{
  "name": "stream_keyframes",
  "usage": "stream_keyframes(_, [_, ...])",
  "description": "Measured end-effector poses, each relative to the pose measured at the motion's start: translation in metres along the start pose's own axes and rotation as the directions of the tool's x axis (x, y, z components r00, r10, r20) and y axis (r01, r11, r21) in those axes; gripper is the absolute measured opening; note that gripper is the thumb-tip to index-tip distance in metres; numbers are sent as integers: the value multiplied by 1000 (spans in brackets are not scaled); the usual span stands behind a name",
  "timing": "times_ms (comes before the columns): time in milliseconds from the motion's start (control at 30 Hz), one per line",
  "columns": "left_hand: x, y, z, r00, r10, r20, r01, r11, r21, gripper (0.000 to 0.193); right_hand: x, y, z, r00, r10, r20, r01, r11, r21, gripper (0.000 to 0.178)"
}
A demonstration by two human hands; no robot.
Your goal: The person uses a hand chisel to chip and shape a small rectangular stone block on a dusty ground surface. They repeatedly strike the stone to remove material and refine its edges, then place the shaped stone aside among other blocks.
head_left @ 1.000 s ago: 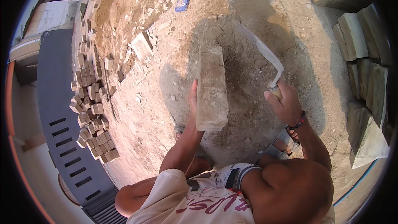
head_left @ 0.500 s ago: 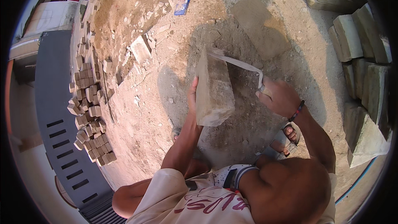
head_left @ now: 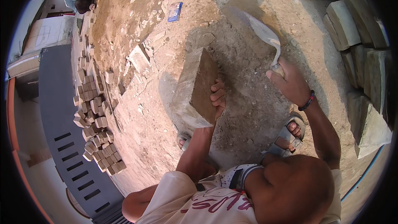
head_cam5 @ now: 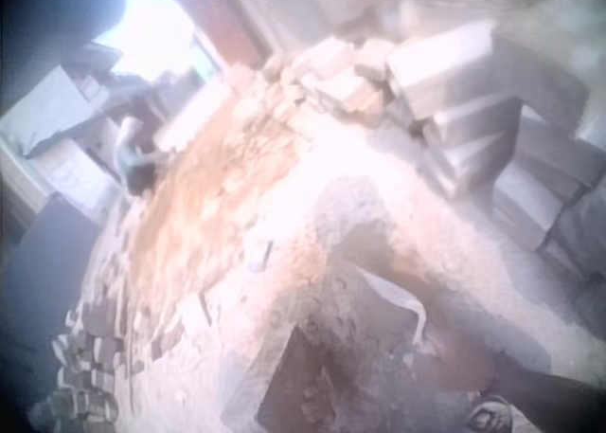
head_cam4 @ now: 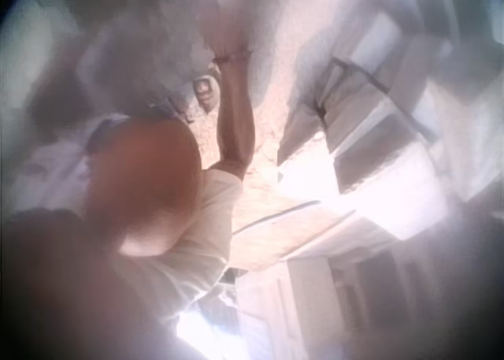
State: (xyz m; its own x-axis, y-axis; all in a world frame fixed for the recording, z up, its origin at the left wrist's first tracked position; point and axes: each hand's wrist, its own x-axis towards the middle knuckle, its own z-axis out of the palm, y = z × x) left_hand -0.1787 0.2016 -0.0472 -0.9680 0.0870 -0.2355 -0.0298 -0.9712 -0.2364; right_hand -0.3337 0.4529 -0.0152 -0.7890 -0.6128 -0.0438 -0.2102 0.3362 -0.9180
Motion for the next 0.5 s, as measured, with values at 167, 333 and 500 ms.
stream_keyframes(167, [10,7,3,984,10,178,-34,991,130,43,-36,-13,7,967,176,186,-201,972,124,36])
stream_keyframes(333, [16,10,15,987,-1,160,-41,965,258,43,-65,-41,31,984,34,174,-80,960,269,33])
stream_keyframes(500, [17,24,45,957,288,32,-263,817,512,54,-81,-2,35,959,244,143,-269,944,190,39])
